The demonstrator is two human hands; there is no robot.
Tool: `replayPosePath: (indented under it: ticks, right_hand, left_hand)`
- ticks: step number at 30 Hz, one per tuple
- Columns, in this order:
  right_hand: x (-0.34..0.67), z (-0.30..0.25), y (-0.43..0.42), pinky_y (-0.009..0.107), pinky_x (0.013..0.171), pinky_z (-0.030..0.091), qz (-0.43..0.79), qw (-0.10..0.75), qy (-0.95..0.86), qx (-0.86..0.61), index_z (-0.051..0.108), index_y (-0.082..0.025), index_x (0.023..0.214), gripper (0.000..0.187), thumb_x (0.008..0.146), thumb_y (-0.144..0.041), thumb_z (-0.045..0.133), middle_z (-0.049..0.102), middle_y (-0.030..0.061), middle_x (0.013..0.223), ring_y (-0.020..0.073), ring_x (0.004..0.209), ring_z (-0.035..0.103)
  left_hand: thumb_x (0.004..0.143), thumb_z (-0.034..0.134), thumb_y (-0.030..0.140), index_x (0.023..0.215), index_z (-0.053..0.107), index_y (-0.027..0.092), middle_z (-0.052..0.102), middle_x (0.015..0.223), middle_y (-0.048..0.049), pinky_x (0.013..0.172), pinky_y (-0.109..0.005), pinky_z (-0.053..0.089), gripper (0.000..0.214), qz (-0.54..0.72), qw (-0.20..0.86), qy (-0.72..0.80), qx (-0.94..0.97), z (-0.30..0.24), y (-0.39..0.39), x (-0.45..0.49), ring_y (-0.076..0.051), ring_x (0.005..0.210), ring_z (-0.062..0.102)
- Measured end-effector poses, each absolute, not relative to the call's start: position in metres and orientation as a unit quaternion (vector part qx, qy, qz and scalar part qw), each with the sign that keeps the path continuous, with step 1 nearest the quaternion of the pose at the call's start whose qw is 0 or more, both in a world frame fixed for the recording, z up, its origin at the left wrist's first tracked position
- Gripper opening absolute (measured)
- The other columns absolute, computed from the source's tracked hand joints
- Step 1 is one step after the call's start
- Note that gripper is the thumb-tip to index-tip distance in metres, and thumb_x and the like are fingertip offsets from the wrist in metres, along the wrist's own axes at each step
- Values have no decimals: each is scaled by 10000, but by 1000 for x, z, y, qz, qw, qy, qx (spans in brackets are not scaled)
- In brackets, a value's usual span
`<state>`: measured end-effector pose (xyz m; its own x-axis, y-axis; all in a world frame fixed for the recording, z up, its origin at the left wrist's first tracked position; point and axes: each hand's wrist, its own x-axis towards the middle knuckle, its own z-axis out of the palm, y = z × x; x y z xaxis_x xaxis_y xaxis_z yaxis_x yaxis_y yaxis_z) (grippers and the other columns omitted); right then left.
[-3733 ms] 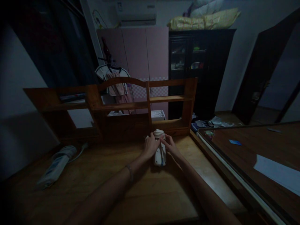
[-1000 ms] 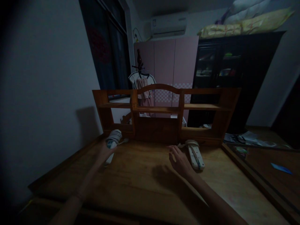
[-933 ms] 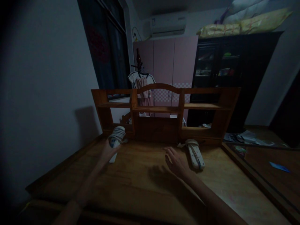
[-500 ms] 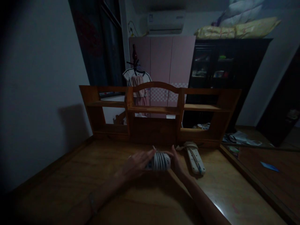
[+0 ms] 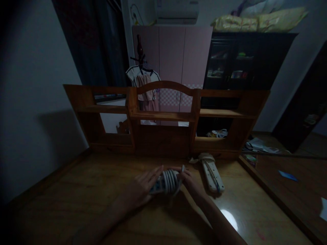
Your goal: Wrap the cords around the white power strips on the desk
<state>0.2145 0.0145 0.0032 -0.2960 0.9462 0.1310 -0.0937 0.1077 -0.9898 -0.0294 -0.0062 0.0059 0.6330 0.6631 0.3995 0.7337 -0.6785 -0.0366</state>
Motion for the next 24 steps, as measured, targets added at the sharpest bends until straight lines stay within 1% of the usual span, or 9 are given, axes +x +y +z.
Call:
replayPosePath:
  ticks: [4,7,10,12,15,18,19,21,24]
  right_hand:
    - [214,15,8,430,1006,393,521,473,-616,-355,583,-237,1269,425,860,-342,536,591,81,1275,260,1143,548]
    - [208,16,1,411,921,458,499,438,-648,-373,588,-241,1255,411,880,-397,527,574,96,1290,251,1064,588]
    - [199,8,-3,377,778,511,482,399,-660,-416,608,-214,1214,438,864,-468,547,644,110,1154,231,897,640]
    - [193,1,-4,366,693,521,528,384,-631,-419,607,-189,1194,472,848,-506,556,690,102,998,213,754,660]
    - [187,-5,-3,370,712,524,626,408,-540,-387,664,-188,1036,395,805,-505,615,709,68,844,211,705,675]
    - [187,-3,-1,360,755,526,653,475,-460,-370,696,-209,837,266,733,-454,712,718,51,806,214,736,675]
    - [189,-1,1,355,760,528,657,490,-438,-368,699,-210,831,248,725,-432,726,722,53,823,214,750,675]
    - [194,4,3,333,777,529,674,513,-395,-356,703,-203,885,241,735,-390,731,726,60,878,205,788,677]
    - [204,11,4,264,751,527,697,539,-344,-324,693,-202,957,251,749,-336,734,723,40,913,162,791,675]
  left_hand:
    - [750,620,252,1488,162,246,518,1346,-105,934,-387,458,869,-313,12,-516,-798,9,3,-40,-268,1124,560]
    - [763,644,346,1430,310,212,602,1212,-109,861,-375,499,758,-452,-123,-555,-688,11,7,-41,-255,1014,621]
    - [796,621,405,1326,434,177,650,1101,-102,804,-338,523,606,-562,-245,-497,-615,12,4,-40,-230,946,648]
    - [802,616,402,1285,468,176,658,1086,-103,798,-335,525,553,-583,-264,-460,-616,13,0,-40,-230,948,648]
    - [778,641,390,1337,412,169,642,1112,-122,840,-358,514,643,-556,-207,-419,-688,10,-8,-40,-245,995,631]
    - [745,652,425,1453,209,145,625,1136,-146,856,-380,507,881,-470,-83,-307,-823,5,-12,-39,-259,1020,612]
    - [756,635,439,1471,158,136,633,1116,-147,824,-376,515,911,-423,-31,-258,-868,3,-12,-38,-257,986,620]
    - [821,559,447,1481,132,120,660,1043,-138,728,-353,525,852,-322,75,-183,-926,0,-12,-37,-239,877,635]
    - [888,464,464,1482,141,101,665,1043,-150,691,-343,516,767,-248,158,-176,-939,-1,-9,-35,-238,860,637]
